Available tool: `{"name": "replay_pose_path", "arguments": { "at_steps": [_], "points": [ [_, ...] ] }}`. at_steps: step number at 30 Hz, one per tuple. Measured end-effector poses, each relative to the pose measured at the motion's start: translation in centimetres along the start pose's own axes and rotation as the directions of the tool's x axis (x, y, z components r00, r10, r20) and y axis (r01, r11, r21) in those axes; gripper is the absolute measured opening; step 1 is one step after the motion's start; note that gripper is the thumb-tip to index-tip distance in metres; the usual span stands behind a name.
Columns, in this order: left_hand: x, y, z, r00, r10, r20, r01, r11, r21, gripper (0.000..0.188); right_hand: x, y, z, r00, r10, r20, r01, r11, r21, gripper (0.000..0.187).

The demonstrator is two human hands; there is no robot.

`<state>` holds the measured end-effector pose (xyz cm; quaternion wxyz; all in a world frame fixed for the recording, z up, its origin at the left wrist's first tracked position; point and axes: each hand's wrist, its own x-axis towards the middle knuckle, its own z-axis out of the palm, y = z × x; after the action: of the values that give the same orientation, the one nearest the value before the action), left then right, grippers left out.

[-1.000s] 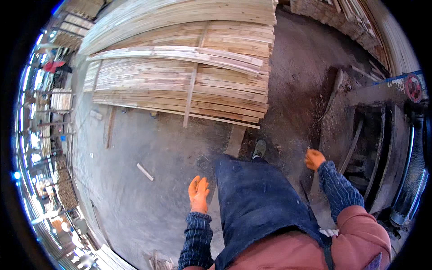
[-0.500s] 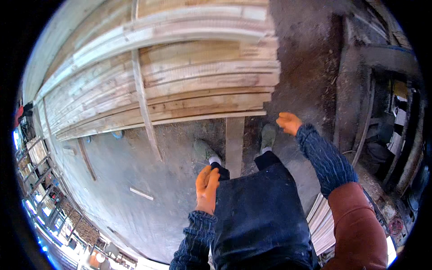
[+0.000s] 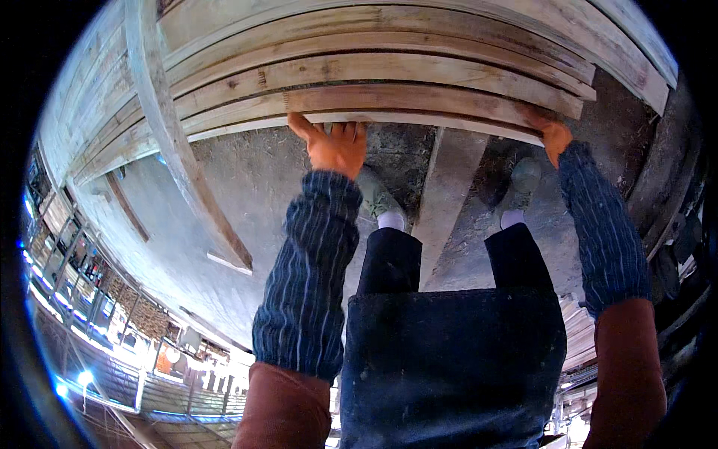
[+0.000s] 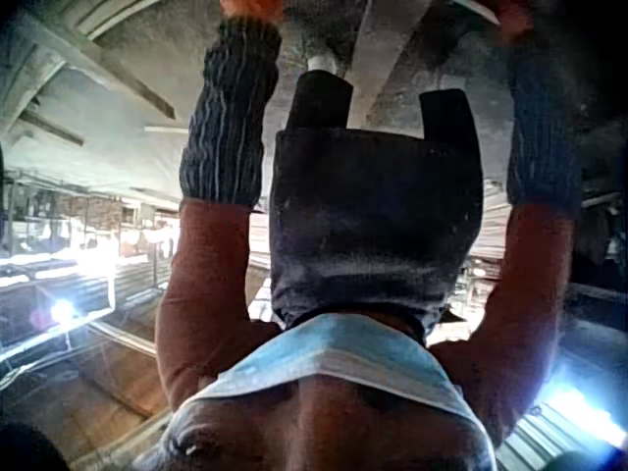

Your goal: The person picks up wood planks from a stack by hand and feeds them into the rollers of an industrial machine.

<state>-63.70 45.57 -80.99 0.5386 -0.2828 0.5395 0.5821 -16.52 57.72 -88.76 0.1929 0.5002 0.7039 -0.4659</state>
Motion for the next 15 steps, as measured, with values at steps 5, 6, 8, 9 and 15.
{"name": "replay_pose_path", "arguments": {
  "at_steps": [5,6,8,9,15],
  "points": [
    [-0.5,-0.9,-3.0,0.998,0.044,-0.041,-0.046,0.998,-0.046,0.107,-6.0,-7.4,-1.2,0.988,0.131,0.083,-0.155,0.884,0.441,0.065],
    [-1.7,-0.8,-3.7,0.995,0.089,-0.037,-0.089,0.996,0.0,0.106,-7.5,-10.6,-1.9,0.951,0.234,0.203,-0.305,0.583,0.754,0.065],
    [-4.5,-0.8,-3.7,0.979,0.175,-0.108,-0.169,0.984,0.056,0.104,-10.4,-10.4,-2.4,0.944,0.141,0.299,-0.312,0.68,0.664,0.077],
    [-6.2,-0.6,-3.2,0.986,0.124,-0.108,-0.118,0.991,0.054,0.106,-12.1,-11.4,-3.1,0.93,0.153,0.334,-0.359,0.576,0.735,0.078],
    [-15.6,0.7,-7.6,0.986,0.104,-0.132,-0.107,0.994,-0.013,0.109,-19.7,-15.6,-3.5,0.795,0.015,0.606,-0.506,0.569,0.649,0.087]
  ]
}}
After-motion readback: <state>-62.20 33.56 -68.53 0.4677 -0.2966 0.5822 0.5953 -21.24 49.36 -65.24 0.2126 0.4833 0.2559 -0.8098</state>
